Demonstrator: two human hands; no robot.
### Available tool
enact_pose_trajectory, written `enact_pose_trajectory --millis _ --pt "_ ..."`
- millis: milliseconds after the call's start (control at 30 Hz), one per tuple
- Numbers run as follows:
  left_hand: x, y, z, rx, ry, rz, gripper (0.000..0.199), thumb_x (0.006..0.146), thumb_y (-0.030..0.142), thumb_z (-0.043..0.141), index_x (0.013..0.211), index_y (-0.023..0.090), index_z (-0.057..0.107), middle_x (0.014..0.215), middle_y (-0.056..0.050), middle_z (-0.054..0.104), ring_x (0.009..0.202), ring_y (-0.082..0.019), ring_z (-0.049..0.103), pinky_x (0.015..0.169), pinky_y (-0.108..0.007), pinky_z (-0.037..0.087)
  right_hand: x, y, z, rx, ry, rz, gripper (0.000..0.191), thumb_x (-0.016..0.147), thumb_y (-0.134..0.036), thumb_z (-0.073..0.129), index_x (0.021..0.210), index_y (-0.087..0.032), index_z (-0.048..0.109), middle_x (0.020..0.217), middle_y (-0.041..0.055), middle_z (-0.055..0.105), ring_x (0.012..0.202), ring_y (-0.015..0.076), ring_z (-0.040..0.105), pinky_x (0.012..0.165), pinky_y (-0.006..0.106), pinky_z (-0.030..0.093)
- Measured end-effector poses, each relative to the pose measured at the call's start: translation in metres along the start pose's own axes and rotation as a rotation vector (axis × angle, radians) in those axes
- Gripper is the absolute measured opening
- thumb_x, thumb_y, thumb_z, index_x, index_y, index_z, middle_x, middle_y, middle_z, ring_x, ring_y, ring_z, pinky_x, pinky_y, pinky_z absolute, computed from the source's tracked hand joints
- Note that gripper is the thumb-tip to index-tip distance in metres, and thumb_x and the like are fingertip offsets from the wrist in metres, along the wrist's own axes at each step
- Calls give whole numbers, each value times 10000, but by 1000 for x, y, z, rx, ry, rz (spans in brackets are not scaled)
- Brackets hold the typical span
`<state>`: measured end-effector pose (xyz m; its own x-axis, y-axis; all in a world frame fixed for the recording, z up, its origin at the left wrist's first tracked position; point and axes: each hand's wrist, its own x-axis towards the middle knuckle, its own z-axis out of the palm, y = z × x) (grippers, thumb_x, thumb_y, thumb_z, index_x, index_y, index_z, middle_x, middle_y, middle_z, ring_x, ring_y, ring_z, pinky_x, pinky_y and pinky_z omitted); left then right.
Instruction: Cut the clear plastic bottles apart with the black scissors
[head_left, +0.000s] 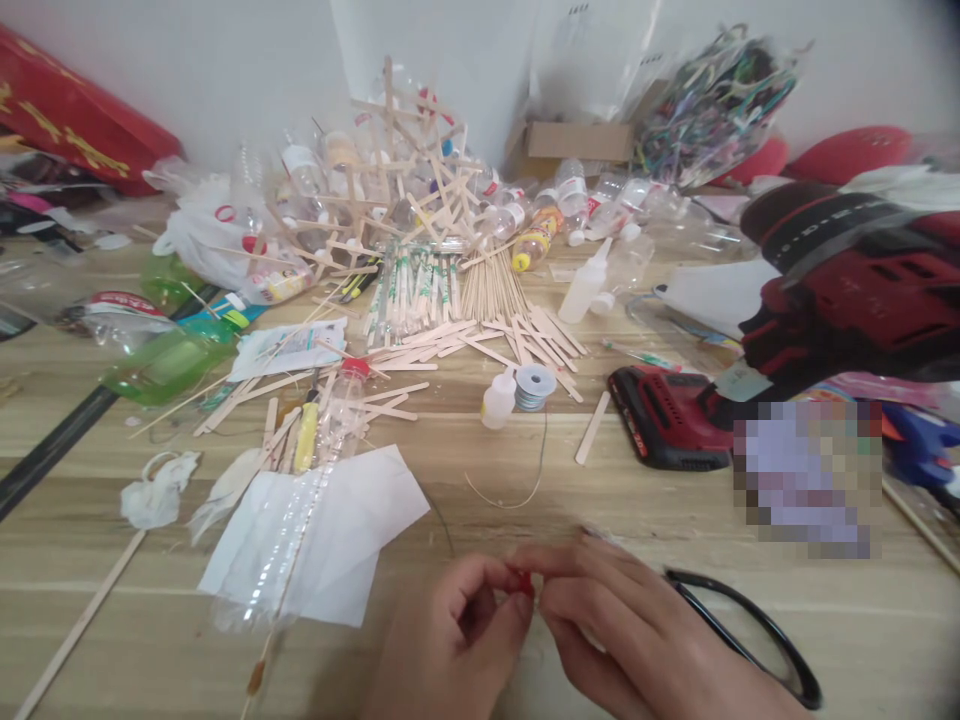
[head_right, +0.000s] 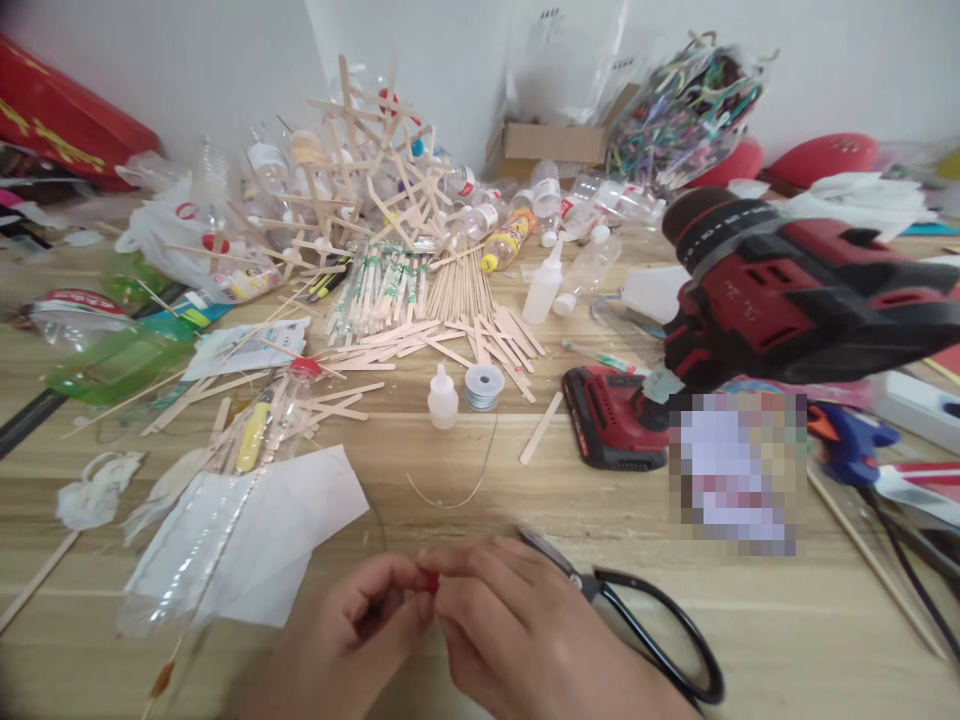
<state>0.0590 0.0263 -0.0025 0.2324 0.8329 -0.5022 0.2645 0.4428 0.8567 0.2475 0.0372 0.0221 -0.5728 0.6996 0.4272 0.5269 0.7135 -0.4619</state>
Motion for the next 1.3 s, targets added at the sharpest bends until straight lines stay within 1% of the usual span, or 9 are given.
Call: enact_pose_trajectory --millis 67,167,333,567,767,867,1000,1167,1300 --pt "-2 2 0 68 11 18 311 848 454 558 895 221 760 652 15 552 625 -163 493 585 -271 339 -1 0 1 36 -12 30 233 939 -19 434 978 -224 538 995 20 745 952 127 723 905 233 574" --pt "-4 2 0 152 36 64 301 862 419 541 932 238 770 698 -8 633 651 -180 545 615 -283 377 -5 0 6 61 -2 73 217 972 -34 422 1022 -232 496 982 14 729 898 123 721 808 217 577" --pt "-4 1 1 216 84 171 256 860 382 577 907 240 785 715 -27 671 697 -202 595 647 -297 417 -11 1 11 31 11 120 197 994 -52 402 1021 -242 447 872 -20 706 764 118 706 704 218 546" --pt "-6 3 0 232 34 155 276 880 384 559 979 261 786 806 -44 732 746 -218 638 687 -318 445 -16 4 16 -15 75 127 177 1002 -84 385 1024 -247 450 774 -44 686 619 120 686 598 214 507" --pt "-6 4 -1 301 -8 291 225 880 257 564 952 262 776 946 -47 774 928 -245 681 813 -334 469 -16 3 19 -86 62 166 140 1023 -127 391 989 -250 448 702 -70 631 552 107 642 547 194 479" --pt "-5 3 -2 334 -36 321 208 903 256 563 944 250 767 949 -54 779 921 -240 693 797 -321 491 -16 4 20 -100 70 160 142 1023 -127 393 995 -253 452 692 -72 629 548 107 640 536 188 473" --pt "-3 0 -2 383 -53 362 205 912 218 549 940 234 751 924 -54 781 906 -231 696 776 -303 502 -17 2 23 -105 102 169 144 1012 -133 400 959 -260 443 625 -94 603 477 105 605 489 187 449" --pt "-1 -3 -1 447 -73 440 204 924 205 544 887 212 745 888 -66 775 854 -223 696 756 -294 483 -13 1 26 -98 115 194 140 997 -125 398 974 -256 439 646 -77 626 486 113 620 500 186 465" --pt "-2 -3 -2 471 -56 425 198 922 208 556 884 212 750 881 -66 774 837 -223 695 742 -296 470 -15 2 28 -87 145 218 114 987 -143 423 979 -255 446 674 -67 626 496 115 619 495 189 470"
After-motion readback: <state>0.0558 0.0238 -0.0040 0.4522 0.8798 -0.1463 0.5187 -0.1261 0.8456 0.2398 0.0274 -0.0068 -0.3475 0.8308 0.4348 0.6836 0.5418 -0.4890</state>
